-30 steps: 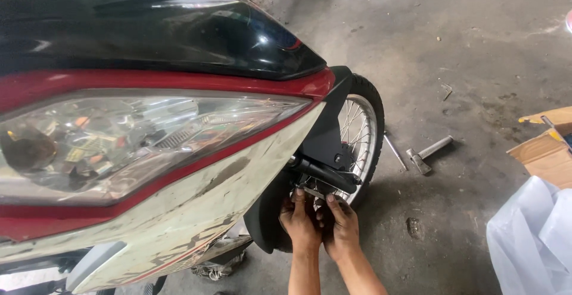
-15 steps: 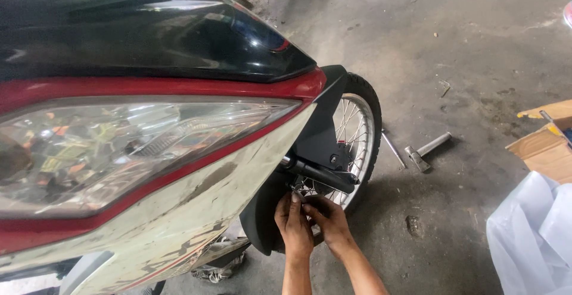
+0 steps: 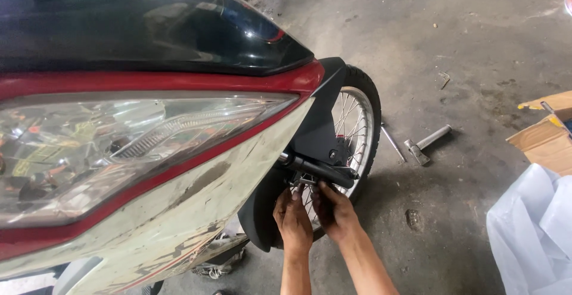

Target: Installing a front fender on a motorcycle using hand tools.

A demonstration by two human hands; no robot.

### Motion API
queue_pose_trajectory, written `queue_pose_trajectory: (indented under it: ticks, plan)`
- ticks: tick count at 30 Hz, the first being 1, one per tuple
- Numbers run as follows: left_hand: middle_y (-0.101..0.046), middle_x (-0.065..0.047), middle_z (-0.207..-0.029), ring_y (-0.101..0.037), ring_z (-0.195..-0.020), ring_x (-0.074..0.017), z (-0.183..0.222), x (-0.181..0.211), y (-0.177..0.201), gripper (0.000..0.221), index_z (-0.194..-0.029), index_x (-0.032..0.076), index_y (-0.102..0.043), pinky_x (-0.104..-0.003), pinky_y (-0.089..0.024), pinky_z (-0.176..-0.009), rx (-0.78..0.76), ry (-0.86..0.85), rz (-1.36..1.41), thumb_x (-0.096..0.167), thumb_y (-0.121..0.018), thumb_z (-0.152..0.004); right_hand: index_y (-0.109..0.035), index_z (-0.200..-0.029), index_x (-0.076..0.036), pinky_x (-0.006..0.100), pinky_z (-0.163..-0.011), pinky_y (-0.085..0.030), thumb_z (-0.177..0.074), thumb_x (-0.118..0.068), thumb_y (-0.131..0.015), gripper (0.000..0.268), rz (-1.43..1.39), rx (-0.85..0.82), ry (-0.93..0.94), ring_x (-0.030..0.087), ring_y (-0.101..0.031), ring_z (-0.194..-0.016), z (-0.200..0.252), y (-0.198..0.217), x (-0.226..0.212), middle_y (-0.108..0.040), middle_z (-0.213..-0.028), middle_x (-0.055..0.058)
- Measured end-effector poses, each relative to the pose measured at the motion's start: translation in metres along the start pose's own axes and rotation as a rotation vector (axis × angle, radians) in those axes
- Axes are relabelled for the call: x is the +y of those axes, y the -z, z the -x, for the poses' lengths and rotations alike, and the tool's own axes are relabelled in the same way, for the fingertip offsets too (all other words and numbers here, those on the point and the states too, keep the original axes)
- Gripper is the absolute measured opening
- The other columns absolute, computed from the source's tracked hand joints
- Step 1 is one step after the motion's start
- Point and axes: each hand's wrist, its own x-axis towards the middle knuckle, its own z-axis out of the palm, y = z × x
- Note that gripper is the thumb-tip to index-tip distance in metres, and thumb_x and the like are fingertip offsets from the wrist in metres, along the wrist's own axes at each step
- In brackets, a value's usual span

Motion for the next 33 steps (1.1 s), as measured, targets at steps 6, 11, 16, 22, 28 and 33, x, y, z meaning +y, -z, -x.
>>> queue_pose_trajectory:
  ticks: [6, 11, 16, 22, 28, 33]
  plan:
    - [-0.066, -0.018, -0.126, -0.060, -0.122, -0.0325, 0.011, -0.026, 0.020, 0.030, -0.127, -0.008, -0.061, -0.046, -0.044, -0.107, 0.067, 0.041, 0.125, 0.008, -0.059, -0.101, -0.066, -0.105, -0.005, 0.029, -0.077, -0.055, -0.097, -0.015, -0.060, 0.014, -0.361, -0.048, -0.088, 0.017, -0.062, -0.082, -0.023, 0.000, 0.018, -0.067, -0.092, 0.005]
    - [-0.063, -0.015, -0.128, -0.059, -0.126, -0.0339, 0.013, -0.027, 0.028, 0.034, -0.130, -0.004, -0.059, -0.048, -0.045, -0.111, 0.141, 0.016, 0.225, 0.008, -0.061, -0.099, -0.066, -0.112, -0.004, 0.030, -0.074, -0.054, -0.101, -0.014, -0.064, 0.014, -0.285, -0.055, 0.092, 0.019, -0.061, -0.082, -0.005, -0.005, 0.024, -0.066, -0.095, 0.006]
    - [-0.059, -0.008, -0.142, -0.050, -0.137, -0.0236, 0.012, -0.030, 0.055, 0.052, -0.137, 0.004, -0.053, -0.040, -0.037, -0.114, 0.077, 0.173, 0.088, 0.000, -0.060, -0.086, -0.068, -0.106, -0.008, 0.034, -0.065, -0.053, -0.085, -0.018, -0.072, 0.024, 0.107, -0.025, -0.021, 0.018, -0.066, -0.080, 0.016, 0.013, 0.012, -0.071, -0.090, 0.004]
    - [-0.059, -0.019, -0.136, -0.051, -0.131, -0.0321, 0.010, -0.017, 0.058, 0.046, -0.137, -0.009, -0.054, -0.043, -0.037, -0.111, -0.149, 0.138, -0.060, -0.005, -0.065, -0.093, -0.074, -0.106, -0.002, 0.028, -0.081, -0.060, -0.082, -0.014, -0.084, 0.029, 0.738, -0.505, 0.144, 0.013, -0.070, -0.091, 0.039, -0.005, -0.015, -0.074, -0.096, 0.004]
    - [-0.064, -0.011, -0.129, -0.060, -0.126, -0.0262, 0.008, 0.002, 0.020, 0.042, -0.130, -0.004, -0.058, -0.041, -0.045, -0.107, 0.003, 0.166, 0.005, -0.001, -0.064, -0.089, -0.074, -0.111, -0.003, 0.033, -0.070, -0.058, -0.088, -0.022, -0.079, 0.030, 0.969, -0.395, 0.178, 0.017, -0.068, -0.077, 0.043, -0.014, -0.025, -0.073, -0.084, 0.010]
    - [-0.064, -0.011, -0.117, -0.061, -0.122, -0.0307, 0.010, -0.026, 0.050, 0.034, -0.132, -0.008, -0.058, -0.045, -0.047, -0.108, 0.025, 0.112, 0.148, -0.004, -0.067, -0.099, -0.075, -0.110, -0.004, 0.028, -0.078, -0.065, -0.086, -0.026, -0.077, 0.033, 1.122, -0.479, 0.240, 0.013, -0.076, -0.087, 0.046, -0.021, -0.038, -0.079, -0.095, 0.005]
